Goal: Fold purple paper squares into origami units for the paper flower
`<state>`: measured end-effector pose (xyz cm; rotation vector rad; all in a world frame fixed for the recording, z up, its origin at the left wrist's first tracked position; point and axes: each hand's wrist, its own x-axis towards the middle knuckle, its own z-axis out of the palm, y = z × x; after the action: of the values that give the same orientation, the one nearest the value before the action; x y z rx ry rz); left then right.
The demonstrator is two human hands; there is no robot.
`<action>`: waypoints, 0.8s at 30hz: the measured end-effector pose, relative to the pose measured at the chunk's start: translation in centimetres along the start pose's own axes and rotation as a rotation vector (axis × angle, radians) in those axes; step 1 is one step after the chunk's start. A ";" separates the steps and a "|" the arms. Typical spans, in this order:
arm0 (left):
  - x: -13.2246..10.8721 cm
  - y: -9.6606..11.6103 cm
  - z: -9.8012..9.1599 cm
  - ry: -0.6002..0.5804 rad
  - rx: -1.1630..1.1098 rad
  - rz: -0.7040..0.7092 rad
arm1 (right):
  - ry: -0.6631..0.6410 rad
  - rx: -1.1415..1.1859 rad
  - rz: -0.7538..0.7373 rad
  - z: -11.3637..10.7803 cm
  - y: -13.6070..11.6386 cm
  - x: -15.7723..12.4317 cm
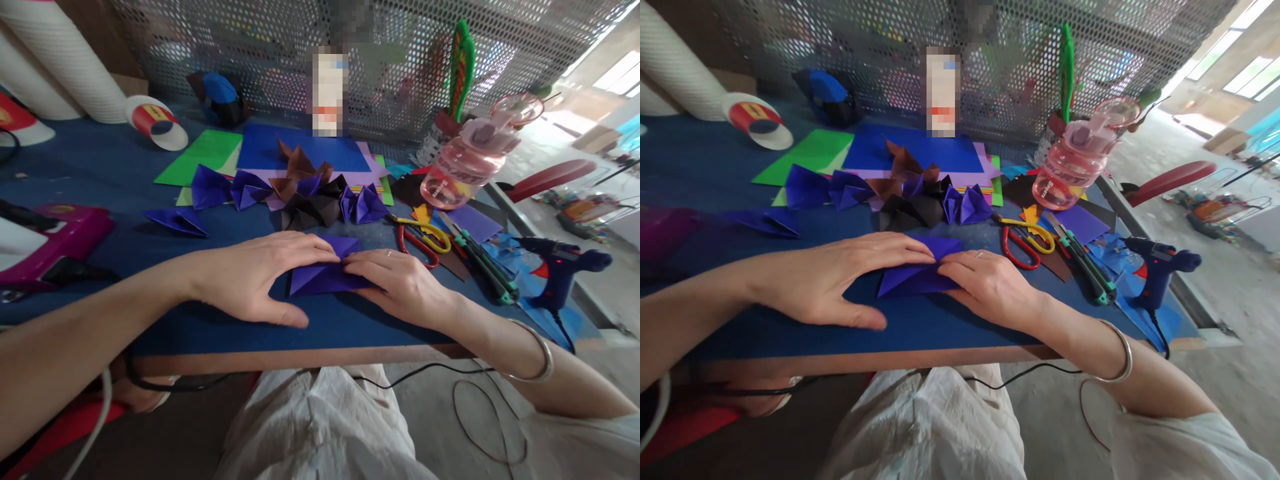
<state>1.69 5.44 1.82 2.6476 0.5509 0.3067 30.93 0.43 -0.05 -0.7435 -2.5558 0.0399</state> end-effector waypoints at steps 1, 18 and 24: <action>0.0 0.0 0.1 -0.008 0.007 -0.007 | 0.011 -0.016 -0.012 0.1 0.1 -0.1; 1.0 0.7 1.6 0.456 -0.024 -0.192 | 0.149 -0.042 0.218 0.0 -0.2 0.3; 0.8 0.4 1.1 0.353 -0.134 -0.222 | 0.170 -0.035 0.203 0.0 -0.3 0.3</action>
<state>2.87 5.04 1.12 2.3864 0.8934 0.7224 30.58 0.35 0.15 -0.9740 -2.3187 -0.0016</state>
